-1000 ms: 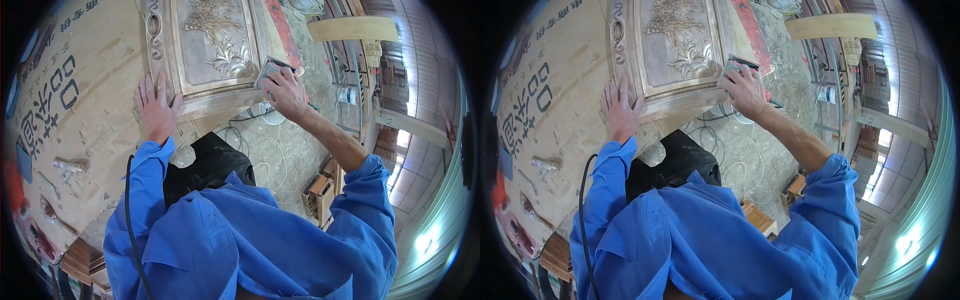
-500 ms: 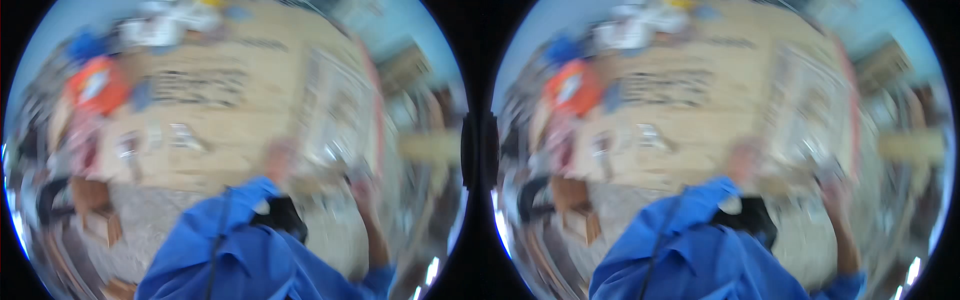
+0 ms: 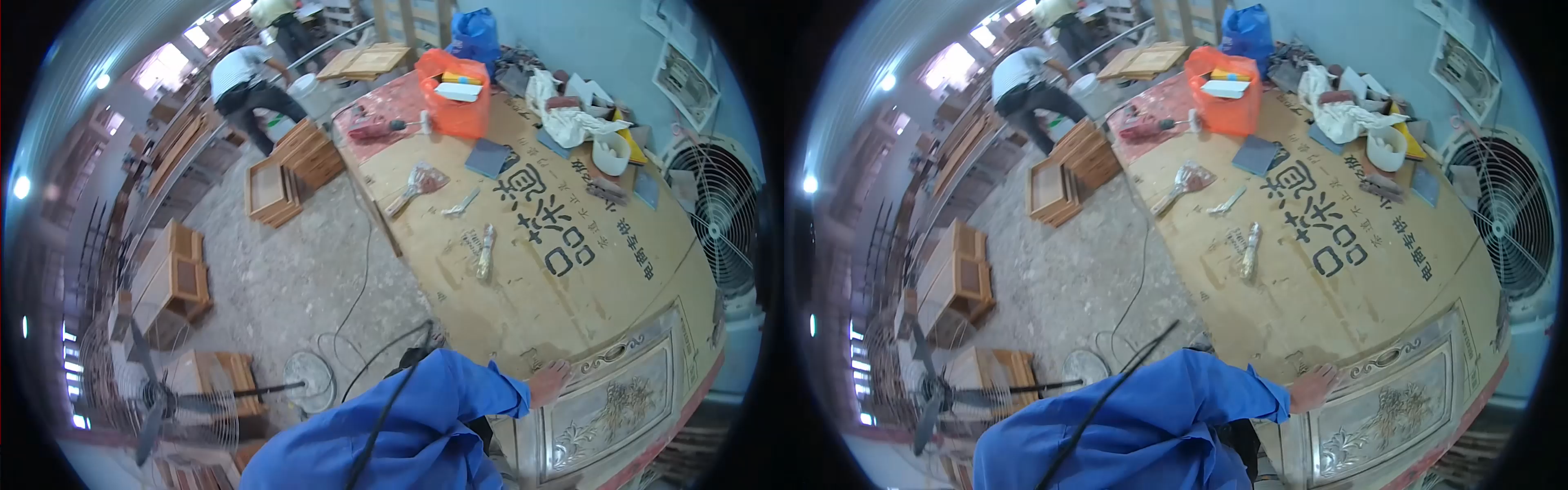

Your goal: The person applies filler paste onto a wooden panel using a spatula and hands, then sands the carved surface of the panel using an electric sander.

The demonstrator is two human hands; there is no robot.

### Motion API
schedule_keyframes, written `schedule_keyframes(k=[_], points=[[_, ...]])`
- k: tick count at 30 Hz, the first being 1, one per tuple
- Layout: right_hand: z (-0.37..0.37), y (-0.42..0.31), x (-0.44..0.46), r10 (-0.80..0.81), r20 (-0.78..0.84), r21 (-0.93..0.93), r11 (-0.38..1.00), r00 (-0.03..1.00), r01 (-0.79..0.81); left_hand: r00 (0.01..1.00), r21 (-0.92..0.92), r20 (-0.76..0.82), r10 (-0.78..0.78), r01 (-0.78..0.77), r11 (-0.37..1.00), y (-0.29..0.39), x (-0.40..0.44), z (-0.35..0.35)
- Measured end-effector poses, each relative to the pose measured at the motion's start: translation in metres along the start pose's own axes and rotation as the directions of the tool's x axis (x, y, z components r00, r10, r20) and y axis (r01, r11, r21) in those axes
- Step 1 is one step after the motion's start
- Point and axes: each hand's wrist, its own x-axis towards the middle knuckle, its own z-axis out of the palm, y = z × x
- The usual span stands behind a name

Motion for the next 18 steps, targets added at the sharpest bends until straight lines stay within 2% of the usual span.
schedule_keyframes(k=[4,10,11,14,17,18], points=[[0.000,0.028,0.034,0.021,0.005,0.137,0.990,1.000,-0.022,0.998,0.142,-0.066,0.014,-0.004,0.990,-0.004,-0.004,0.014],[-0.012,0.091,0.072,0.094,0.009,0.332,0.939,0.995,-0.092,0.993,0.088,-0.107,-0.042,0.051,0.995,-0.013,-0.018,0.005],[-0.019,0.105,0.074,0.110,0.009,0.363,0.926,0.994,-0.106,0.937,0.172,-0.339,0.090,-0.032,0.985,-0.027,-0.025,0.018],[-0.062,0.187,0.047,0.235,-0.019,0.434,0.878,0.972,-0.203,0.983,-0.039,-0.170,-0.075,0.070,0.997,-0.035,-0.042,-0.016],[-0.106,0.243,-0.023,0.368,-0.051,0.513,0.807,0.928,-0.292,0.991,-0.096,-0.003,-0.130,0.130,0.987,-0.061,-0.067,-0.061],[-0.111,0.244,-0.038,0.391,-0.069,0.516,0.801,0.918,-0.302,0.991,-0.073,0.006,-0.134,0.134,0.988,-0.066,-0.072,-0.067]])
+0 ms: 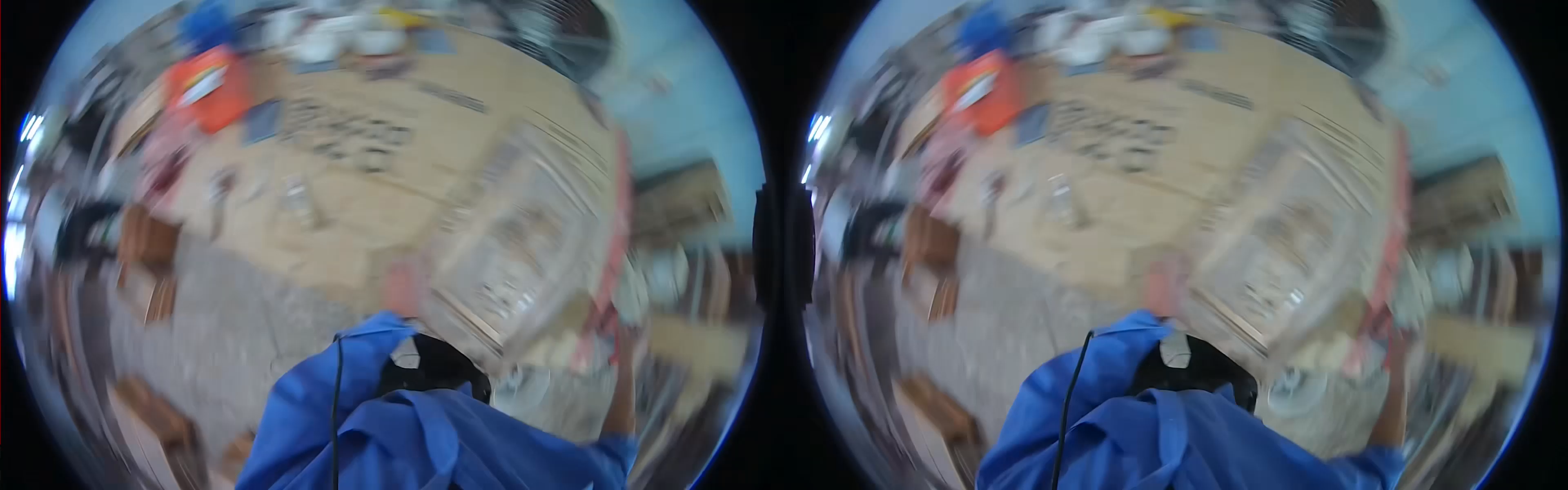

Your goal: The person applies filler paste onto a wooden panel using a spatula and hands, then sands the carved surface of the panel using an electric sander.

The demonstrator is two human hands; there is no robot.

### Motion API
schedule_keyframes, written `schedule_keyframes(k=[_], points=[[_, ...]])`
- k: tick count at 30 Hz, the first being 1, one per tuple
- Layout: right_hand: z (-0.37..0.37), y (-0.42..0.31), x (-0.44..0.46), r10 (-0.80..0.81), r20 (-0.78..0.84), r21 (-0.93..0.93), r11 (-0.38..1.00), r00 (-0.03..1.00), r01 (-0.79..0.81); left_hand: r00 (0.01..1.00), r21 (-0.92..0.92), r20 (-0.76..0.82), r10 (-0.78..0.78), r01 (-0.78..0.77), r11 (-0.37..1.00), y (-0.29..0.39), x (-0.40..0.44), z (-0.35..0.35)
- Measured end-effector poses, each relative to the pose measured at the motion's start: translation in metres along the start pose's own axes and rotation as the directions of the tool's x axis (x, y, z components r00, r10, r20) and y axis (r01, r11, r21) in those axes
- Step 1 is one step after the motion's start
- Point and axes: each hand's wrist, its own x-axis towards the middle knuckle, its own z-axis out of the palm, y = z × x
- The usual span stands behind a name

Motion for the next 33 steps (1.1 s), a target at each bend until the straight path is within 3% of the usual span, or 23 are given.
schedule_keyframes(k=[2,3,5,6,9,13,14,16,18,19,22,25,26,28,29,31,32,33], points=[[-0.010,0.002,-0.028,0.020,-0.084,-0.072,0.997,0.996,-0.026,0.997,0.149,-0.079,0.028,-0.016,0.989,-0.009,-0.005,0.002],[-0.008,0.007,-0.037,0.006,-0.161,-0.216,0.975,0.987,-0.041,0.985,0.262,-0.163,0.049,-0.005,0.965,-0.014,-0.009,0.008],[-0.002,-0.011,-0.071,0.127,-0.204,-0.128,0.980,0.971,-0.155,0.974,0.283,-0.170,0.148,-0.096,0.954,-0.024,-0.012,0.000],[-0.013,-0.011,-0.083,0.128,-0.198,-0.173,0.971,0.972,-0.163,0.971,0.303,-0.183,0.154,-0.093,0.949,-0.024,-0.015,-0.011],[-0.005,-0.059,-0.111,0.190,-0.265,-0.347,0.896,0.945,-0.278,0.987,0.133,-0.128,0.100,-0.083,0.988,-0.024,-0.016,-0.025],[-0.001,-0.038,-0.091,0.033,-0.170,-0.513,0.850,0.985,-0.117,0.988,0.076,-0.094,0.119,-0.112,0.991,-0.032,-0.019,-0.031],[0.000,-0.037,-0.078,0.040,-0.171,-0.509,0.852,0.984,-0.123,0.990,0.084,-0.088,0.114,-0.107,0.991,-0.033,-0.022,-0.032],[0.003,-0.042,-0.037,0.112,-0.026,-0.552,0.827,0.993,-0.108,0.992,0.099,-0.086,0.095,-0.086,0.991,-0.030,-0.027,-0.029],[0.014,-0.064,0.008,0.110,0.023,-0.544,0.835,0.994,-0.080,0.995,0.075,-0.102,-0.014,0.022,0.997,-0.018,-0.032,-0.031],[0.018,-0.069,0.038,-0.004,0.062,-0.649,0.760,0.998,0.044,0.995,0.079,-0.096,-0.025,0.032,0.996,-0.018,-0.037,-0.030],[0.028,-0.081,0.139,-0.219,0.157,-0.673,0.690,0.963,0.267,0.983,0.117,-0.142,-0.120,0.137,0.984,-0.006,-0.036,-0.015],[0.057,-0.104,0.243,-0.224,0.224,-0.687,0.654,0.948,0.317,0.917,0.040,-0.156,-0.367,0.378,0.925,0.018,-0.025,-0.016],[0.076,-0.109,0.271,-0.303,0.216,-0.708,0.606,0.928,0.363,0.881,0.018,-0.163,-0.445,0.454,0.891,0.021,-0.025,-0.016],[0.111,-0.126,0.320,-0.380,0.224,-0.724,0.551,0.897,0.414,0.891,0.092,-0.216,-0.399,0.426,0.900,0.018,-0.036,-0.007],[0.131,-0.127,0.344,-0.490,0.261,-0.719,0.477,0.832,0.506,0.890,0.102,-0.221,-0.399,0.428,0.898,0.023,-0.044,-0.005],[0.170,-0.143,0.369,-0.446,0.330,-0.636,0.547,0.832,0.545,0.869,0.179,-0.303,-0.391,0.455,0.872,0.034,-0.064,-0.002],[0.192,-0.149,0.376,-0.374,0.329,-0.640,0.587,0.867,0.496,0.843,0.066,-0.302,-0.446,0.485,0.872,0.028,-0.086,-0.001],[0.211,-0.141,0.386,-0.426,0.365,-0.630,0.542,0.828,0.557,0.814,-0.053,-0.287,-0.505,0.513,0.857,0.025,-0.101,0.006]])
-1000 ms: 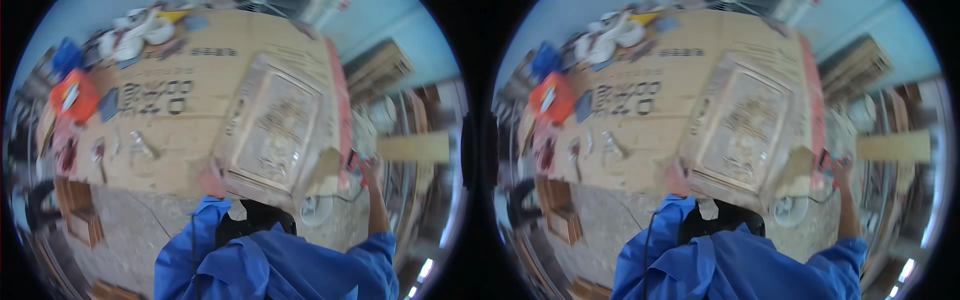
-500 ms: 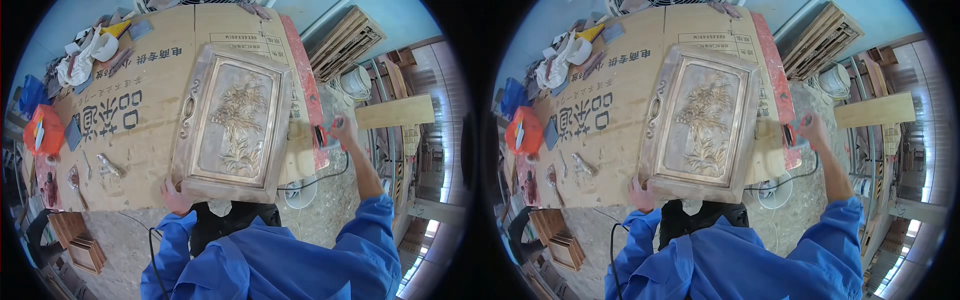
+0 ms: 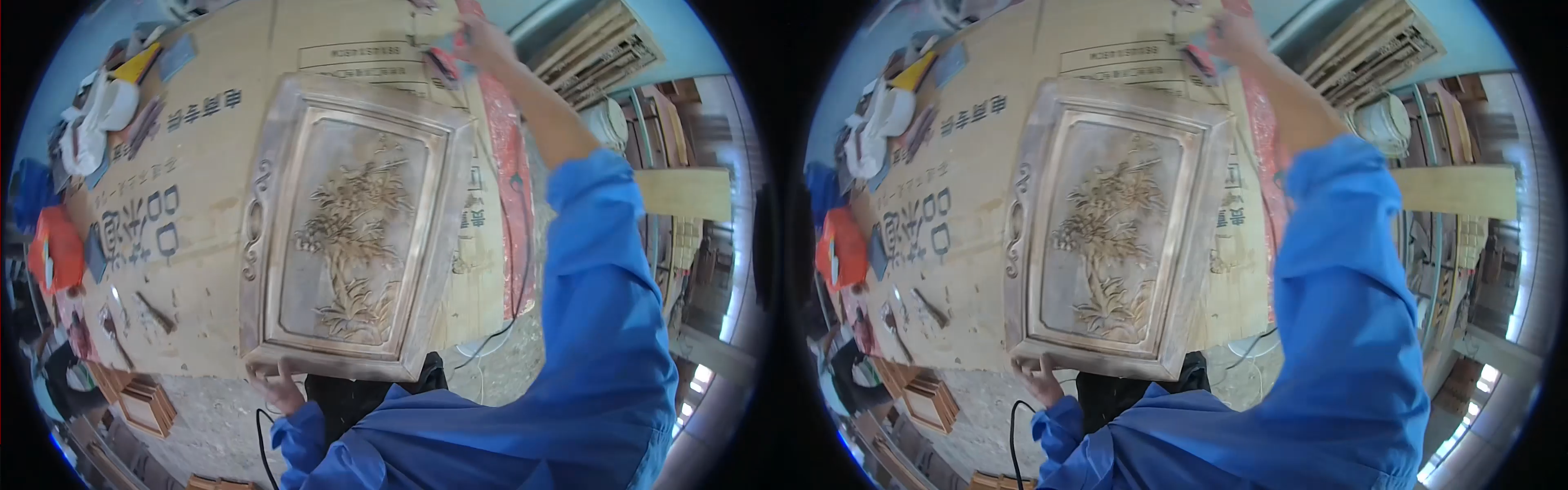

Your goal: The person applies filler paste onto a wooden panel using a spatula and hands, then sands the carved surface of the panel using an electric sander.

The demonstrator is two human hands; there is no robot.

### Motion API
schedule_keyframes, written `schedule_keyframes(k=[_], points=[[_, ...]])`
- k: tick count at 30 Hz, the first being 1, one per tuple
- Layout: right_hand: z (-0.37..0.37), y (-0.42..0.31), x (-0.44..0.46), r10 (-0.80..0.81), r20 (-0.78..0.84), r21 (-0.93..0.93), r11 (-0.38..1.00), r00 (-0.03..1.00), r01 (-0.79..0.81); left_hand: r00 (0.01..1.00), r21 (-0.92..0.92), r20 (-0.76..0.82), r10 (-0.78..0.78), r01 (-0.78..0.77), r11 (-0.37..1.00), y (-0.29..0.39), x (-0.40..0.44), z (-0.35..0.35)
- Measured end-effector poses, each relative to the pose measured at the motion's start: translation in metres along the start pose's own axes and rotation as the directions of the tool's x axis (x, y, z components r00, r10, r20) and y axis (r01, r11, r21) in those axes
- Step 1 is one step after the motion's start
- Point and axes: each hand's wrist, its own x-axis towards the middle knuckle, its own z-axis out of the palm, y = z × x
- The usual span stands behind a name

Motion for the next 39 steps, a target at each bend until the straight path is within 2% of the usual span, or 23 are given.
schedule_keyframes(k=[1,2,3,8,9,11,12,13,15,16,18,20,21,24,26,28,31,33,34,36,37,38,39], points=[[0.018,-0.009,0.016,-0.067,-0.023,0.065,0.996,0.998,0.068,1.000,0.000,0.029,0.003,-0.003,1.000,0.012,-0.005,-0.003],[0.031,-0.014,0.026,-0.135,-0.054,0.130,0.981,0.989,0.141,0.983,0.001,0.109,-0.147,0.148,0.989,0.037,-0.011,-0.014],[0.038,-0.012,0.024,-0.125,-0.042,0.124,0.984,0.991,0.129,0.938,0.018,0.180,-0.295,0.297,0.955,0.052,-0.014,-0.022],[0.028,-0.032,0.020,-0.118,-0.002,0.069,0.991,0.993,0.118,0.877,0.165,0.294,-0.381,0.346,0.924,0.067,-0.015,-0.015],[0.015,-0.039,0.005,-0.111,-0.006,-0.064,0.992,0.994,0.110,0.873,0.163,0.300,-0.385,0.351,0.922,0.066,-0.018,-0.015],[-0.002,-0.057,-0.024,-0.103,-0.013,-0.196,0.976,0.995,0.099,0.848,0.016,0.329,-0.416,0.435,0.900,0.062,-0.021,-0.017],[0.006,-0.057,-0.031,-0.275,-0.298,-0.129,0.960,0.914,0.247,0.834,-0.057,0.343,-0.433,0.478,0.876,0.060,-0.024,-0.018],[0.014,-0.058,-0.041,-0.388,-0.562,-0.107,0.910,0.731,0.401,0.818,-0.127,0.359,-0.449,0.519,0.845,0.059,-0.027,-0.019],[0.018,-0.081,-0.115,-0.152,-0.307,0.154,0.966,0.940,0.206,0.702,-0.137,0.496,-0.511,0.644,0.752,0.059,-0.038,-0.024],[0.035,-0.072,-0.138,-0.102,-0.076,0.197,0.974,0.992,0.115,0.703,-0.142,0.497,-0.509,0.645,0.751,0.060,-0.041,-0.022],[0.070,-0.052,-0.171,-0.012,-0.093,0.209,0.977,0.996,0.031,0.475,-0.121,0.707,-0.524,0.811,0.572,0.058,-0.050,-0.018],[0.083,-0.043,-0.177,0.075,-0.085,0.295,0.954,0.994,-0.046,0.405,-0.140,0.768,-0.496,0.862,0.487,0.065,-0.054,-0.013],[0.089,-0.044,-0.176,0.095,-0.101,0.294,0.954,0.990,-0.062,0.427,-0.159,0.740,-0.520,0.862,0.482,0.072,-0.055,-0.009],[0.076,-0.053,-0.165,0.181,0.024,0.162,0.970,0.983,-0.182,0.486,-0.291,0.704,-0.518,0.862,0.414,0.076,-0.055,-0.012],[0.071,-0.055,-0.169,0.203,0.043,0.158,0.965,0.978,-0.208,0.548,-0.334,0.670,-0.500,0.825,0.456,0.061,-0.053,-0.021],[0.070,-0.050,-0.181,0.281,0.128,0.167,0.939,0.951,-0.300,0.595,-0.360,0.658,-0.462,0.787,0.500,0.050,-0.048,-0.025],[0.049,-0.064,-0.236,0.305,0.060,0.161,0.937,0.950,-0.311,0.619,-0.379,0.680,-0.392,0.755,0.535,0.035,-0.031,-0.027],[0.029,-0.094,-0.279,0.443,0.201,0.136,0.871,0.874,-0.473,0.852,-0.375,0.449,-0.269,0.454,0.809,0.008,0.008,-0.043],[0.028,-0.108,-0.309,0.468,0.194,0.171,0.849,0.862,-0.500,0.843,-0.597,0.502,-0.192,0.498,0.629,-0.008,0.038,-0.062],[0.042,-0.119,-0.374,0.546,0.271,0.141,0.792,0.792,-0.594,0.898,-0.285,0.388,-0.205,0.329,0.900,0.002,0.089,-0.068],[0.047,-0.124,-0.411,0.562,0.277,0.138,0.780,0.780,-0.611,0.921,-0.090,0.329,-0.210,0.252,0.964,0.007,0.114,-0.071],[0.042,-0.145,-0.443,0.565,0.204,0.125,0.795,0.800,-0.593,0.909,-0.092,0.362,-0.208,0.257,0.962,0.001,0.139,-0.072],[0.041,-0.159,-0.472,0.611,0.199,0.073,0.771,0.767,-0.633,0.921,-0.080,0.354,-0.160,0.200,0.976,0.009,0.156,-0.070]])
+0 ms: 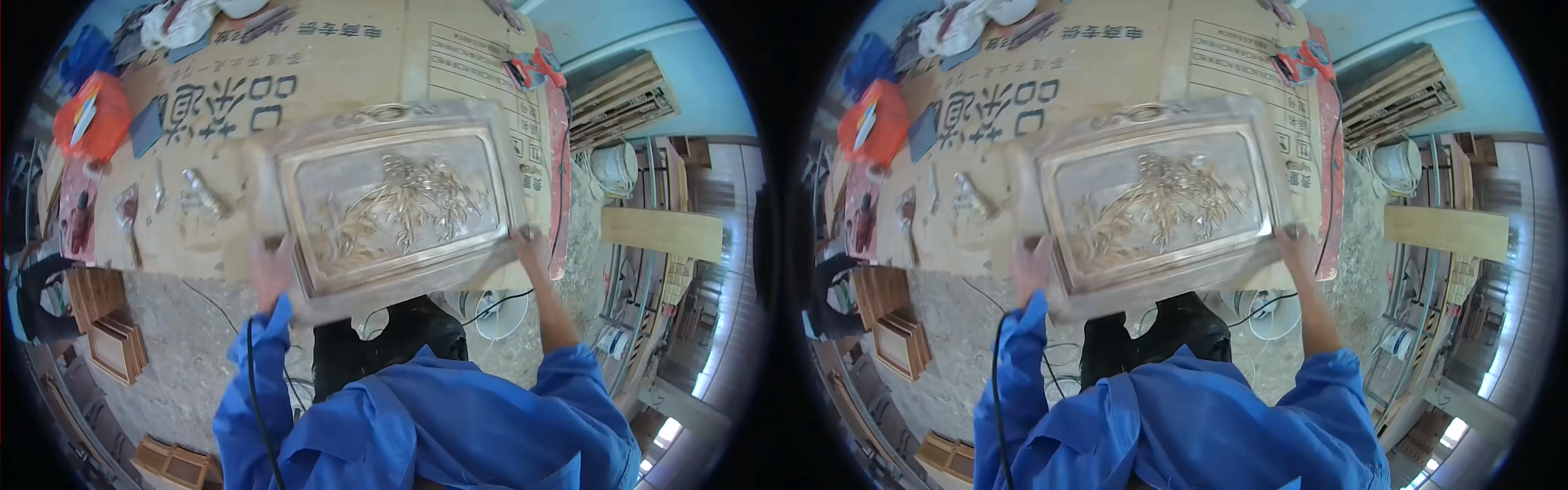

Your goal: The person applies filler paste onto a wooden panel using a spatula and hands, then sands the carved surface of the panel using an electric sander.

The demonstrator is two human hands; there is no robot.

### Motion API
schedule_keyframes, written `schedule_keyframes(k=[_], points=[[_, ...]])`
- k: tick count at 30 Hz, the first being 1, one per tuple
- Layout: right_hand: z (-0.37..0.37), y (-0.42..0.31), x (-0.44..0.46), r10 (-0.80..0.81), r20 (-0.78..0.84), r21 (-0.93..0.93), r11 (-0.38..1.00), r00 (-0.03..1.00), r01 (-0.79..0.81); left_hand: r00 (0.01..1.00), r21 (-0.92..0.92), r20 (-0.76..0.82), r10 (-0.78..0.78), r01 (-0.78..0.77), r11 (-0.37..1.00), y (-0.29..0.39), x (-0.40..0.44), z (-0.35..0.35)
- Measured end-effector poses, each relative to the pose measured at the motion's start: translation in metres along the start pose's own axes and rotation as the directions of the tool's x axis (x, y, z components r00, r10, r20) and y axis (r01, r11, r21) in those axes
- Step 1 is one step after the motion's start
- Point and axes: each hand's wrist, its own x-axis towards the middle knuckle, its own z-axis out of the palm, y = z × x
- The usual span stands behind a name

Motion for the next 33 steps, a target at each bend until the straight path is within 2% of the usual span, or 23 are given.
schedule_keyframes(k=[1,2,4,6,7,8,10,12,14,19,21,22,24,27,29,30,32,33], points=[[0.006,0.002,-0.032,0.053,-0.005,-0.035,0.998,0.999,-0.053,0.999,0.039,-0.010,0.049,-0.048,0.998,0.008,0.015,-0.008],[-0.004,-0.012,-0.066,0.079,0.054,0.016,0.997,0.995,-0.080,0.974,0.128,0.001,0.225,-0.223,0.966,-0.002,0.040,-0.008],[0.004,-0.012,-0.107,0.129,0.026,0.007,0.992,0.991,-0.129,0.948,0.178,0.057,0.313,-0.318,0.931,0.019,0.045,-0.024],[0.002,-0.004,-0.129,0.117,0.034,0.024,0.993,0.993,-0.118,0.946,0.355,0.096,0.310,-0.323,0.877,0.026,0.043,-0.035],[0.002,-0.001,-0.134,0.112,0.045,0.050,0.992,0.993,-0.114,0.947,0.359,0.090,0.308,-0.319,0.877,0.020,0.046,-0.041],[0.004,0.000,-0.138,0.113,0.056,0.081,0.990,0.992,-0.117,0.888,0.304,-0.041,0.458,-0.426,0.852,0.011,0.053,-0.045],[0.010,0.004,-0.146,0.123,0.086,0.109,0.985,0.989,-0.132,0.820,0.310,-0.106,0.562,-0.509,0.803,-0.005,0.070,-0.057],[0.007,-0.003,-0.143,0.147,0.086,0.154,0.975,0.985,-0.159,0.840,0.363,-0.038,0.541,-0.493,0.791,-0.010,0.100,-0.063],[0.006,-0.006,-0.140,0.180,0.100,0.186,0.963,0.979,-0.196,0.636,0.527,-0.083,0.768,-0.626,0.575,-0.020,0.118,-0.060],[0.013,-0.001,-0.139,0.217,0.093,0.269,0.934,0.972,-0.234,0.756,0.408,0.060,0.652,-0.615,0.675,-0.027,0.156,-0.073],[0.013,0.001,-0.134,0.221,0.118,0.283,0.927,0.968,-0.247,0.729,0.612,0.048,0.683,-0.562,0.557,-0.060,0.193,-0.080],[0.014,0.002,-0.130,0.217,0.131,0.304,0.920,0.967,-0.247,0.733,0.618,0.056,0.678,-0.559,0.553,-0.054,0.196,-0.085],[0.015,0.005,-0.131,0.213,0.162,0.345,0.902,0.963,-0.258,0.708,0.769,-0.111,0.698,-0.384,0.511,-0.044,0.198,-0.097],[0.009,-0.005,-0.131,0.214,0.211,0.293,0.917,0.954,-0.270,0.691,0.784,-0.149,0.708,-0.354,0.510,-0.028,0.195,-0.086],[0.007,-0.012,-0.131,0.211,0.236,0.243,0.932,0.949,-0.268,0.717,0.535,0.028,0.697,-0.599,0.595,0.012,0.162,-0.042],[0.009,-0.014,-0.131,0.217,0.237,0.242,0.931,0.947,-0.274,0.857,0.534,0.221,0.466,-0.506,0.677,0.077,0.111,-0.024],[0.011,-0.018,-0.129,0.259,0.247,0.205,0.928,0.934,-0.312,0.666,0.492,0.275,0.693,-0.717,0.494,0.070,0.098,0.030],[0.010,-0.021,-0.129,0.278,0.251,0.184,0.927,0.927,-0.327,0.529,0.459,0.204,0.824,-0.795,0.397,0.069,0.097,0.052]])
